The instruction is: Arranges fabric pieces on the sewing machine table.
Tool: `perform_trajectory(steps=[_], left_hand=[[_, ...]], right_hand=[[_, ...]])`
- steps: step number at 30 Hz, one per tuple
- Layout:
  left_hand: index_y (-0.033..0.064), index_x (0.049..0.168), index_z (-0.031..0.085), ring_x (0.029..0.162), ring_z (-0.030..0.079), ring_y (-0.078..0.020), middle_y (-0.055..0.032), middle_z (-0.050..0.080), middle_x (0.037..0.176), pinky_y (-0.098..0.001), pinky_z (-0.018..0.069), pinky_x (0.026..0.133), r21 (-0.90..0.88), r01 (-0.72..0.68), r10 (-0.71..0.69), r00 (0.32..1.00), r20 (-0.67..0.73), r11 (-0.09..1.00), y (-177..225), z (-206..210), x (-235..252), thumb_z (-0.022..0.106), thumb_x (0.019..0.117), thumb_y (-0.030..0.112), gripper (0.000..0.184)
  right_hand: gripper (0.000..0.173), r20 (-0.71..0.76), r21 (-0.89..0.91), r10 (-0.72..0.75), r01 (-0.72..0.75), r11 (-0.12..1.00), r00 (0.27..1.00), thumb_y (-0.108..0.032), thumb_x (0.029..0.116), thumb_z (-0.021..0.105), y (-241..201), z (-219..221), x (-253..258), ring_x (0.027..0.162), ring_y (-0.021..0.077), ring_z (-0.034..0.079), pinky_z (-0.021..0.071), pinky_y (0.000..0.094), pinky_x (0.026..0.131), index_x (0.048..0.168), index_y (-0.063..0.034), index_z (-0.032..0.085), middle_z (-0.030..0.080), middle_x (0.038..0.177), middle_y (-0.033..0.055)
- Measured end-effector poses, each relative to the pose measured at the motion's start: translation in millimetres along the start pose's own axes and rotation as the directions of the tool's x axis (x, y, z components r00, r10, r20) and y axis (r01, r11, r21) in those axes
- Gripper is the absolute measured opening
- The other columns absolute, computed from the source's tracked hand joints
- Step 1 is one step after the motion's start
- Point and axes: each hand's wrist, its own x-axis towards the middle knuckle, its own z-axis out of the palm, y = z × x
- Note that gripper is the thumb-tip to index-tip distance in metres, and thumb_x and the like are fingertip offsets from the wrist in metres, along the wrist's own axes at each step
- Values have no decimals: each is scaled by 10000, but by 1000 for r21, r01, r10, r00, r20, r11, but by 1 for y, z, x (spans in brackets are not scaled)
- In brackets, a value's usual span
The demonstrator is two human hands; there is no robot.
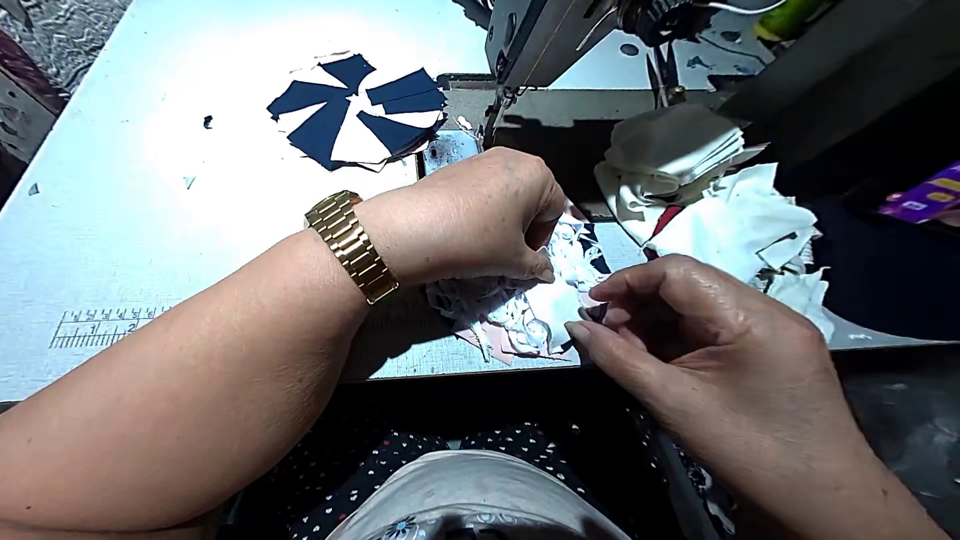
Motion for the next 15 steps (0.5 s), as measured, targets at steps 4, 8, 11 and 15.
perform_trajectory(steps=[4,8,11,15], left_hand=[[140,818,702,636,550,-32,59,610,700,-237,450,591,4,-4,4,1000,-16,1000,0,1,0,785,903,313,209],[161,836,703,674,579,-56,60,628,727,-286,479,619,57,37,-35,999,-31,998,3,1,-1,780,907,320,191],[164,879,715,717,604,-74,57,653,772,-323,500,660,103,50,-46,998,-44,993,2,0,-1,769,916,320,169],[116,890,711,677,590,-63,29,639,750,-291,498,649,-9,38,-39,980,-197,999,-7,-2,1,709,962,333,228]], right_hand=[[92,4,26,-153,153,988,988,-172,915,684,-7,0,3,792,8,597,528,138,661,965,-106,722,616,961,-25],[126,76,12,-184,184,983,980,-184,925,674,0,12,4,864,21,621,540,143,708,983,-119,765,631,1001,-16],[154,152,30,-185,182,983,971,-230,921,687,2,7,4,870,2,612,532,119,694,1022,-149,770,612,1023,-35],[171,139,133,-192,174,976,972,-208,933,686,3,-7,10,884,18,647,577,143,721,1058,-133,777,653,1036,-41]])
